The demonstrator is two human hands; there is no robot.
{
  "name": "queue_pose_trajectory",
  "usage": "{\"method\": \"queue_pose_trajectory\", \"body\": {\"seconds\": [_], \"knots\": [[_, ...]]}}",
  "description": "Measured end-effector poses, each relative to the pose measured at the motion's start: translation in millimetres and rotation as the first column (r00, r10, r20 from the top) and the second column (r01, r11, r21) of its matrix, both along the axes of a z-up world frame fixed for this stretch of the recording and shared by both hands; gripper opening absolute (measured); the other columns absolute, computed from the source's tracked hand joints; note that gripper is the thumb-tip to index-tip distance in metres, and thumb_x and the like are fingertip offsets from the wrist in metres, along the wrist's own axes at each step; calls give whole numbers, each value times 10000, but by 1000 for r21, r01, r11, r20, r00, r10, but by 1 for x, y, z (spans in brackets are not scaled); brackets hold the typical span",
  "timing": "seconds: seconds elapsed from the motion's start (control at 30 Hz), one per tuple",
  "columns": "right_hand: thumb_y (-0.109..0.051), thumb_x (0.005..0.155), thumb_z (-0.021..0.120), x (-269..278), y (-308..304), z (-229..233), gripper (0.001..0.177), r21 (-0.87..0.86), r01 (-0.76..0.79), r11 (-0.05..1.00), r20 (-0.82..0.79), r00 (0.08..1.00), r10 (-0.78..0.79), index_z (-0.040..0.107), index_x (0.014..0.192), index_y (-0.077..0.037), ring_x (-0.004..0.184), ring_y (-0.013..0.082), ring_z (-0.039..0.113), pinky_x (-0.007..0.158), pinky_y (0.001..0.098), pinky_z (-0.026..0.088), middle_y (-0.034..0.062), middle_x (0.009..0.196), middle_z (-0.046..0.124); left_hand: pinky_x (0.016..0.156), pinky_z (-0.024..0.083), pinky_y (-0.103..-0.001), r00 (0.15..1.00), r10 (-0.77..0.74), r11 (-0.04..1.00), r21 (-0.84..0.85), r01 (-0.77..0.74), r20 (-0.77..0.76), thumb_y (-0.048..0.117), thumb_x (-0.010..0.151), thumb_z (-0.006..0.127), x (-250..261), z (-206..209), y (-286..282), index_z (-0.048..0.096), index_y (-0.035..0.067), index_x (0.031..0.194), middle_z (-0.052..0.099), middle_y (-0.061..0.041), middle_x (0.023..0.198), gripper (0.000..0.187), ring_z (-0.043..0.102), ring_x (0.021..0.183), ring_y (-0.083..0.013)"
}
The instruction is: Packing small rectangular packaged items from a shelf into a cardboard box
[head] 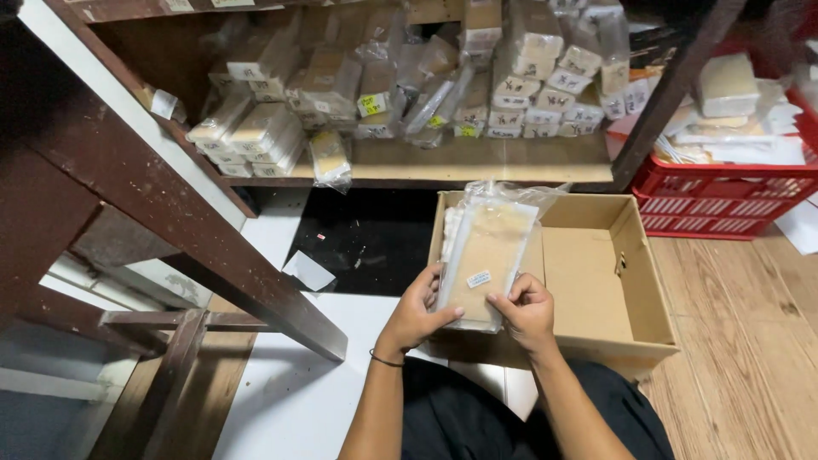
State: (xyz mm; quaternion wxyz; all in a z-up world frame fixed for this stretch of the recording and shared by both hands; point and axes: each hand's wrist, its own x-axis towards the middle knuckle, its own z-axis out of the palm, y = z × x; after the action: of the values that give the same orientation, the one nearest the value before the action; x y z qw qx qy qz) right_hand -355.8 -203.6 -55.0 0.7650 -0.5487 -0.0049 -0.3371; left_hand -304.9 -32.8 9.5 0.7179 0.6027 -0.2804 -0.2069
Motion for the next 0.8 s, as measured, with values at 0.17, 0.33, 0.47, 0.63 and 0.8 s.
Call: {"method": "queue_pose_trajectory", "body": {"seconds": [0.17,0.33,0.47,0.63,0.8], "knots": [[48,594,723,-43,3,33,328,7,28,1000,-34,999,-28,414,636,-53,460,50,393,418,177,317,8,509,437,819,443,-336,999,-13,999,-33,12,-33,39,641,678,-32,2,-13,420,28,1123,574,-135,1003,547,524,914,-155],[79,612,694,-64,4,43,321,87,37,996,-20,999,-35,412,667,-64,543,67,438,485,180,363,8,607,458,811,437,-351,996,84,995,-54,-84,11,67,657,696,-55,11,-29,471,20,1077,582,-142,961,479,524,886,-177],[87,641,674,-71,8,52,301,101,68,993,-19,998,-66,420,721,-53,592,67,446,528,179,372,25,667,483,800,436,-347,978,208,977,-51,-208,-7,109,631,725,-60,4,-35,493,29,1028,587,-107,907,467,524,857,-166],[92,648,672,-67,8,42,303,72,94,993,-44,995,-91,421,744,-48,596,59,462,538,167,395,21,640,476,786,436,-335,969,228,973,28,-231,95,153,598,753,-63,6,-35,535,71,1025,594,-105,876,486,547,872,-169],[73,634,697,-61,10,45,328,90,111,990,-65,992,-105,438,791,-55,544,27,450,509,145,395,-7,612,456,804,423,-335,933,332,942,3,-336,142,201,587,762,-65,6,-33,600,88,943,624,-87,902,407,556,879,-159]]}}
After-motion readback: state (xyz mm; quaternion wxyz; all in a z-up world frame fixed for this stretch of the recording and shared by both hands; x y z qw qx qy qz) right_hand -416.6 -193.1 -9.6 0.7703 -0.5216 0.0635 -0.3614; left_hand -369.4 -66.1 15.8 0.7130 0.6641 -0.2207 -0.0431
